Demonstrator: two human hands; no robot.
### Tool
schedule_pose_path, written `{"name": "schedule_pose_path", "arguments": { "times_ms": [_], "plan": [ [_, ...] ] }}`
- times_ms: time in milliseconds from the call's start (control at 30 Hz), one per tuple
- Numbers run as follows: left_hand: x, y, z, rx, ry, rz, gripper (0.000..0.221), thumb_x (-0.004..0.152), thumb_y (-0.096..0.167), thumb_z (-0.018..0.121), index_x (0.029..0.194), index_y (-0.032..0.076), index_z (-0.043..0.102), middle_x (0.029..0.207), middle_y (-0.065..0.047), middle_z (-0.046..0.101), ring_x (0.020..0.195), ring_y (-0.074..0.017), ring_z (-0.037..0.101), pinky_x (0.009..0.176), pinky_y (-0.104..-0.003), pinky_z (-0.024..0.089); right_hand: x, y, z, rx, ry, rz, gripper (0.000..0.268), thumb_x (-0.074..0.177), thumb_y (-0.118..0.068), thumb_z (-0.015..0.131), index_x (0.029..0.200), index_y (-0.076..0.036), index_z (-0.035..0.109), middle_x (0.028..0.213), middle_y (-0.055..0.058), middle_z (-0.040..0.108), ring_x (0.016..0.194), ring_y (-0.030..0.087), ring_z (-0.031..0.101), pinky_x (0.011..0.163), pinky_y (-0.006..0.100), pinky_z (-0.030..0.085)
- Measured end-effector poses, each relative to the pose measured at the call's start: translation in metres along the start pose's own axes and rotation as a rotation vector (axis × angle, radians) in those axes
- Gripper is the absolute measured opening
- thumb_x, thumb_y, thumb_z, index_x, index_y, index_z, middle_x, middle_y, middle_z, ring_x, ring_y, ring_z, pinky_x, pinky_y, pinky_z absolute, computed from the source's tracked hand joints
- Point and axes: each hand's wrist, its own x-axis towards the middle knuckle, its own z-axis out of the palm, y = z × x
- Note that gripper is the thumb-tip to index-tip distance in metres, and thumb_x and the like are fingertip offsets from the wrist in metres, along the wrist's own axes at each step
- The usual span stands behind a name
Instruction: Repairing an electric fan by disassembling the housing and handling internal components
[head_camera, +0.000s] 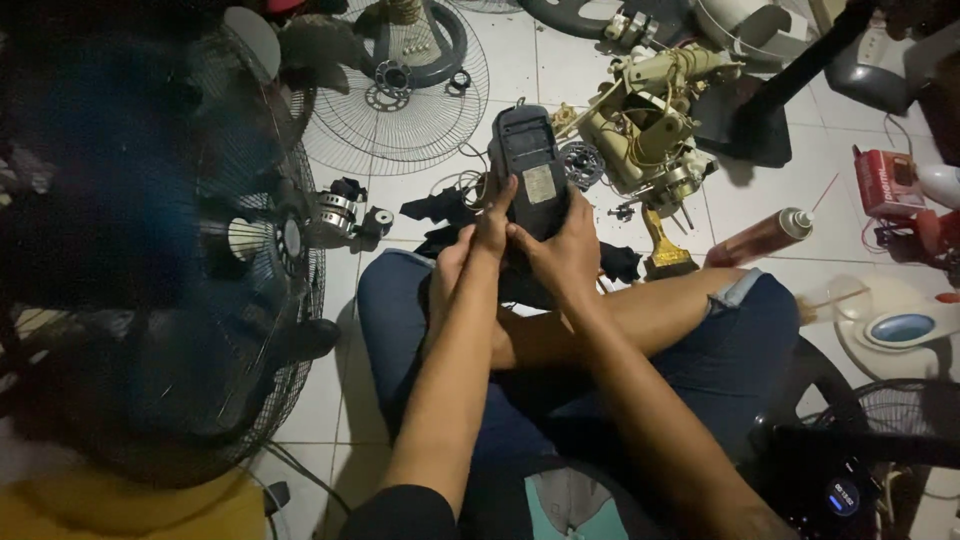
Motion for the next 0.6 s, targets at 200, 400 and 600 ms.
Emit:
{"name": "schedule_pose_path", "arguments": {
  "times_ms": [200, 400, 600],
  "plan": [
    [0.011, -0.024, 0.006, -0.087, 0.024, -0.032, 0.081, 0.100, 0.064, 0.058, 0.158, 0.012, 0.039, 0.160, -0.015, 0.038, 0.152, -0.0350, 0.027, 0.127, -0.051, 0.018, 0.015, 0.046, 0.017, 0.062, 0.036, -0.031, 0.085, 0.083, -0.044, 0.086, 0.147, -0.003, 0.048, 0.134, 0.029, 0.058, 0.123, 0.051, 0.059, 0.103, 0.060, 0.049],
    [0.017, -0.046, 0.003, -0.237, 0.069, -0.005, 0.076, 0.095, 0.052, 0.074, 0.153, 0.013, 0.046, 0.148, -0.008, 0.052, 0.134, -0.0263, 0.050, 0.116, -0.049, 0.036, 0.017, 0.031, -0.001, 0.115, -0.003, 0.040, 0.068, 0.085, -0.036, 0.086, 0.139, -0.009, 0.057, 0.127, 0.022, 0.067, 0.115, 0.045, 0.067, 0.096, 0.052, 0.057],
    [-0.002, -0.032, 0.014, -0.261, 0.015, -0.068, 0.052, 0.086, 0.043, 0.082, 0.128, 0.013, 0.068, 0.109, -0.002, 0.064, 0.090, -0.0182, 0.060, 0.082, -0.039, 0.052, 0.019, 0.030, -0.016, 0.219, -0.045, 0.083, 0.055, 0.091, -0.028, 0.083, 0.132, -0.003, 0.055, 0.122, 0.028, 0.068, 0.108, 0.051, 0.068, 0.090, 0.057, 0.058]
  ]
}}
